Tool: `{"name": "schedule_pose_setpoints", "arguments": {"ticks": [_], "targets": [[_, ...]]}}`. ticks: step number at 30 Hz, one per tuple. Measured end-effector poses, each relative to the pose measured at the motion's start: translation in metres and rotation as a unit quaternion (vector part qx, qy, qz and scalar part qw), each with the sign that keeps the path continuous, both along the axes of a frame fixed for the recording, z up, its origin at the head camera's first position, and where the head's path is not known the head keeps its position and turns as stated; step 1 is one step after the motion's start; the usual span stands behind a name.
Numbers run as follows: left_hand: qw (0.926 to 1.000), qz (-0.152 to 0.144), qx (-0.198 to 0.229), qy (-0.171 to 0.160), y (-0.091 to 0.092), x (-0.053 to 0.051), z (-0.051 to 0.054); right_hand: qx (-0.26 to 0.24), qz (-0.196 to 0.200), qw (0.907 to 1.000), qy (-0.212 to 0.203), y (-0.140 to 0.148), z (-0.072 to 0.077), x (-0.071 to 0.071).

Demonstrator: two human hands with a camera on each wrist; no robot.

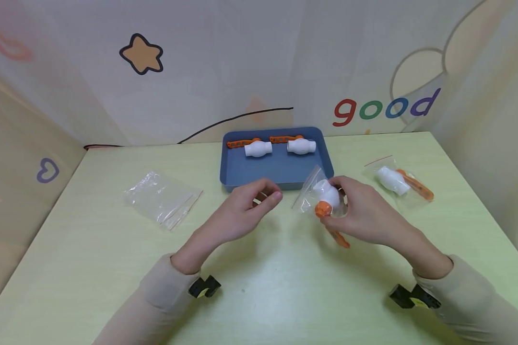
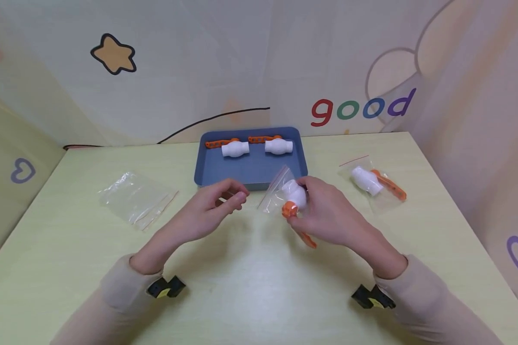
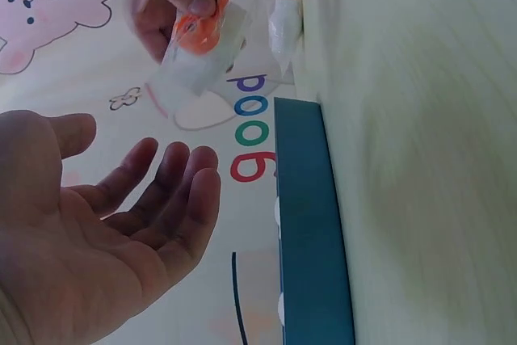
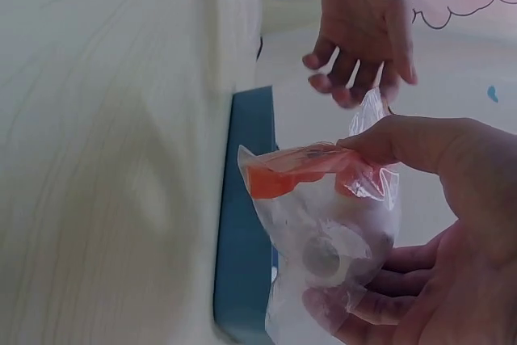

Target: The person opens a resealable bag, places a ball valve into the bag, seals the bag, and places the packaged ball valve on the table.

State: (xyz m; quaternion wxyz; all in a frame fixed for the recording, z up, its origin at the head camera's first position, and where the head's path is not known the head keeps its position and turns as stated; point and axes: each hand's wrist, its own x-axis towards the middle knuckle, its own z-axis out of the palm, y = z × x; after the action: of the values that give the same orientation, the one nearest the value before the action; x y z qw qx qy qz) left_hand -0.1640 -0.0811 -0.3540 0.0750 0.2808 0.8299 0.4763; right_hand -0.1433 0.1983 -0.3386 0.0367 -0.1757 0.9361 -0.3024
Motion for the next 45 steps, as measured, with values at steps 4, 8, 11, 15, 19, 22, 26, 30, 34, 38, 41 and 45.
{"name": "schedule_pose_setpoints", "arguments": {"ticks": [4,8,11,15,19,22,26,30,34,38,41,45], "targets": [[0.9998,-0.009,-0.019,0.001,-0.007,-0.001,-0.002,0.019,-0.02,0.9996,-0.008,0.013,-0.002,-0.002],[0.9992,-0.021,-0.034,0.0,-0.014,0.0,-0.006,0.043,-0.034,0.9983,-0.022,0.027,-0.008,-0.006],[0.9988,-0.027,-0.041,-0.005,-0.019,0.001,-0.007,0.062,-0.043,0.9966,-0.034,0.038,-0.014,-0.01],[0.9983,-0.033,-0.046,-0.011,-0.024,0.0,-0.007,0.086,-0.066,0.9932,-0.043,0.052,-0.021,-0.017],[0.9976,-0.045,-0.053,-0.011,-0.026,0.0,-0.006,0.109,-0.084,0.9898,-0.038,0.063,-0.025,-0.023],[0.9966,-0.054,-0.061,-0.015,-0.027,-0.001,-0.006,0.12,-0.086,0.9884,-0.034,0.068,-0.027,-0.026],[0.9955,-0.061,-0.07,-0.019,-0.028,-0.002,-0.009,0.131,-0.088,0.987,-0.03,0.074,-0.03,-0.031],[0.9949,-0.064,-0.076,-0.018,-0.029,-0.003,-0.01,0.136,-0.093,0.9858,-0.032,0.078,-0.032,-0.035],[0.9942,-0.062,-0.086,-0.015,-0.03,-0.003,-0.01,0.142,-0.096,0.9847,-0.03,0.08,-0.035,-0.037],[0.9934,-0.063,-0.095,-0.008,-0.03,-0.002,-0.011,0.158,-0.099,0.9823,-0.02,0.08,-0.037,-0.038],[0.992,-0.068,-0.107,0.009,-0.031,-0.002,-0.012,0.17,-0.106,0.9797,-0.002,0.08,-0.039,-0.038],[0.9874,-0.074,-0.134,0.039,-0.031,-0.002,-0.014,0.173,-0.12,0.9774,0.01,0.082,-0.041,-0.04]]}}
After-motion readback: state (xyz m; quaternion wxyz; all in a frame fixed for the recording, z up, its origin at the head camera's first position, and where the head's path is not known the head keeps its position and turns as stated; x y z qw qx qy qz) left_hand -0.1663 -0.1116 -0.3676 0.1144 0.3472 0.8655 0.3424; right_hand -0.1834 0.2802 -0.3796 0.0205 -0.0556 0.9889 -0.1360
